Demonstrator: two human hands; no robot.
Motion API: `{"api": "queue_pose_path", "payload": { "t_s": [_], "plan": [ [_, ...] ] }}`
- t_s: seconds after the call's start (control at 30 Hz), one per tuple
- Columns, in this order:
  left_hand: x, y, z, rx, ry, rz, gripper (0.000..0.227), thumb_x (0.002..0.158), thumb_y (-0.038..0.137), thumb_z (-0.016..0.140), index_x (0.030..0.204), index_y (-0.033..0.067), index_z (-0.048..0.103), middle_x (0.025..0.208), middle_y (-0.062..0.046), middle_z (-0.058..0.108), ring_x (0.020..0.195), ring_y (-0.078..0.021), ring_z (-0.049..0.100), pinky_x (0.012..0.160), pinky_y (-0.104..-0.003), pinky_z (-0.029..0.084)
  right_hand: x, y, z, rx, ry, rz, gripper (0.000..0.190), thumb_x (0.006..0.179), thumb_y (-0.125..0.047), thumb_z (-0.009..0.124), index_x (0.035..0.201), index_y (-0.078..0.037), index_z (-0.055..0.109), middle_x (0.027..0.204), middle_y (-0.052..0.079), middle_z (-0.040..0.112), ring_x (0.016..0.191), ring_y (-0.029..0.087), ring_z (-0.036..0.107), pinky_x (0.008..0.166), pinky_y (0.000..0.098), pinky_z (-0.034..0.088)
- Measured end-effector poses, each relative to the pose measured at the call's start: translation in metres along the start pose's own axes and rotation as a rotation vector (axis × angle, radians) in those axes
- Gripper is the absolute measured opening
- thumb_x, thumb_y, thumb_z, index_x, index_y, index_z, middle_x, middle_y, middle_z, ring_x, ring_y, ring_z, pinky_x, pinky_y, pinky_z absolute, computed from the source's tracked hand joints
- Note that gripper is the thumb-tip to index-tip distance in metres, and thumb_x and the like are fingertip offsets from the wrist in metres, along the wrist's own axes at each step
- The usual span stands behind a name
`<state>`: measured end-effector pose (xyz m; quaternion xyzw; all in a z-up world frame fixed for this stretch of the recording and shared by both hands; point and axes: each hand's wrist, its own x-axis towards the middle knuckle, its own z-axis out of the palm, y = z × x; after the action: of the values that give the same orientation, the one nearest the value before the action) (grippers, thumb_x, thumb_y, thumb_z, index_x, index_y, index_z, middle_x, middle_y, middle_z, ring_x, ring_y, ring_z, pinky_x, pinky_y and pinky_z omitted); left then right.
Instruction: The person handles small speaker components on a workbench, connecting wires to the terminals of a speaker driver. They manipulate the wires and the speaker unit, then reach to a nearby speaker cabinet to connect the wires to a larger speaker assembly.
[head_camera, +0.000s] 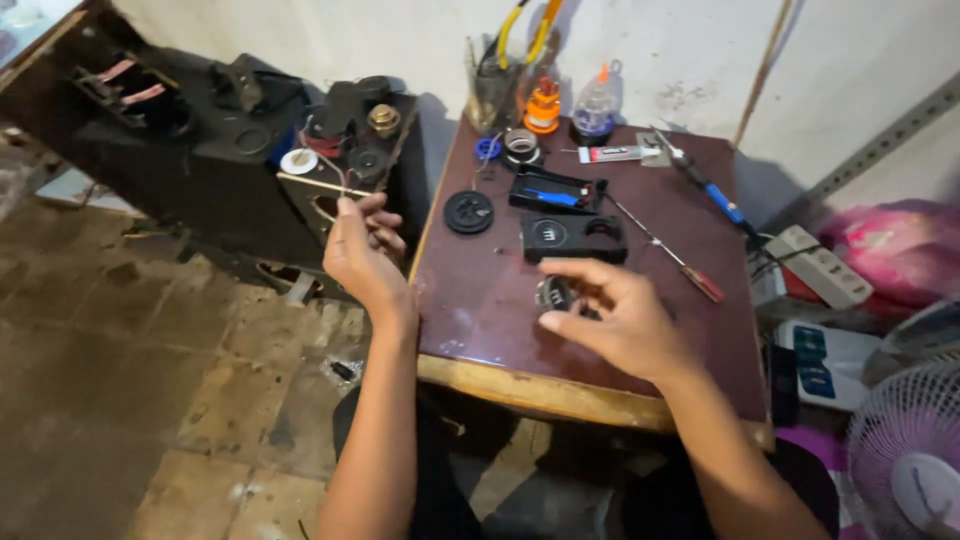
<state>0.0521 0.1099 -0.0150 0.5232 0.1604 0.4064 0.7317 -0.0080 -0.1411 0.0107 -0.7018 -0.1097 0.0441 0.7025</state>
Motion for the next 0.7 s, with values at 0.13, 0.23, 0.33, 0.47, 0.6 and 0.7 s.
{"api": "queue_pose_path", "payload": {
  "t_s": [0.13, 0.23, 0.33, 0.47, 0.6, 0.7],
  "plan": [
    [0.016, 0.003, -0.012, -0.228, 0.198, -0.137, 0.036, 0.101, 0.038, 0.057, 0.091, 0.0071, 0.073, 0.061, -0.008, 0.062, 0.046, -0.0126, 0.053, 0.043, -0.021, 0.036, 0.025, -0.003, 0.031, -0.5, -0.146, -0.219, 0.061, 0.065, -0.007, 0.088, 0.125, -0.011, 0.075, 0.099, 0.01, 0.072, 0.091, 0.022, 0.067, 0.08, 0.031, 0.059],
    [0.017, 0.007, -0.014, -0.252, 0.23, -0.123, 0.035, 0.103, 0.037, 0.055, 0.093, 0.0068, 0.071, 0.063, -0.008, 0.062, 0.047, -0.0139, 0.053, 0.045, -0.024, 0.035, 0.054, -0.002, 0.053, -0.688, -0.217, -0.31, 0.056, 0.067, -0.008, 0.084, 0.121, -0.012, 0.074, 0.108, 0.013, 0.071, 0.096, 0.032, 0.069, 0.083, 0.0386, 0.059],
    [0.021, 0.0, -0.019, -0.306, 0.242, -0.142, 0.036, 0.103, 0.037, 0.053, 0.095, 0.0066, 0.07, 0.063, -0.007, 0.062, 0.048, -0.0136, 0.053, 0.045, -0.023, 0.035, 0.082, 0.005, 0.07, -0.803, -0.297, -0.304, 0.052, 0.069, -0.011, 0.081, 0.12, -0.01, 0.073, 0.113, 0.015, 0.065, 0.1, 0.04, 0.068, 0.086, 0.0453, 0.058],
    [0.028, 0.002, -0.027, -0.336, 0.265, -0.133, 0.037, 0.103, 0.039, 0.053, 0.1, 0.0058, 0.07, 0.066, -0.008, 0.061, 0.05, -0.0153, 0.053, 0.046, -0.025, 0.039, 0.102, 0.004, 0.088, -0.976, -0.379, -0.154, 0.049, 0.074, -0.024, 0.078, 0.12, -0.01, 0.072, 0.118, 0.015, 0.064, 0.106, 0.042, 0.068, 0.092, 0.0497, 0.056],
    [0.017, 0.012, -0.019, -0.274, 0.257, -0.084, 0.039, 0.104, 0.037, 0.05, 0.098, 0.0039, 0.069, 0.067, -0.009, 0.057, 0.052, -0.0153, 0.05, 0.047, -0.024, 0.034, 0.104, 0.014, 0.094, -1.053, -0.404, -0.124, 0.049, 0.076, -0.03, 0.078, 0.119, -0.008, 0.072, 0.118, 0.017, 0.064, 0.108, 0.044, 0.068, 0.092, 0.0512, 0.056],
    [0.01, 0.016, -0.013, -0.218, 0.218, -0.05, 0.039, 0.105, 0.035, 0.048, 0.096, 0.0043, 0.069, 0.067, -0.009, 0.057, 0.054, -0.0133, 0.051, 0.049, -0.021, 0.035, 0.1, 0.013, 0.094, -1.121, -0.42, -0.111, 0.049, 0.079, -0.034, 0.076, 0.119, -0.006, 0.072, 0.117, 0.016, 0.065, 0.108, 0.043, 0.069, 0.092, 0.0505, 0.057]
  ]
}}
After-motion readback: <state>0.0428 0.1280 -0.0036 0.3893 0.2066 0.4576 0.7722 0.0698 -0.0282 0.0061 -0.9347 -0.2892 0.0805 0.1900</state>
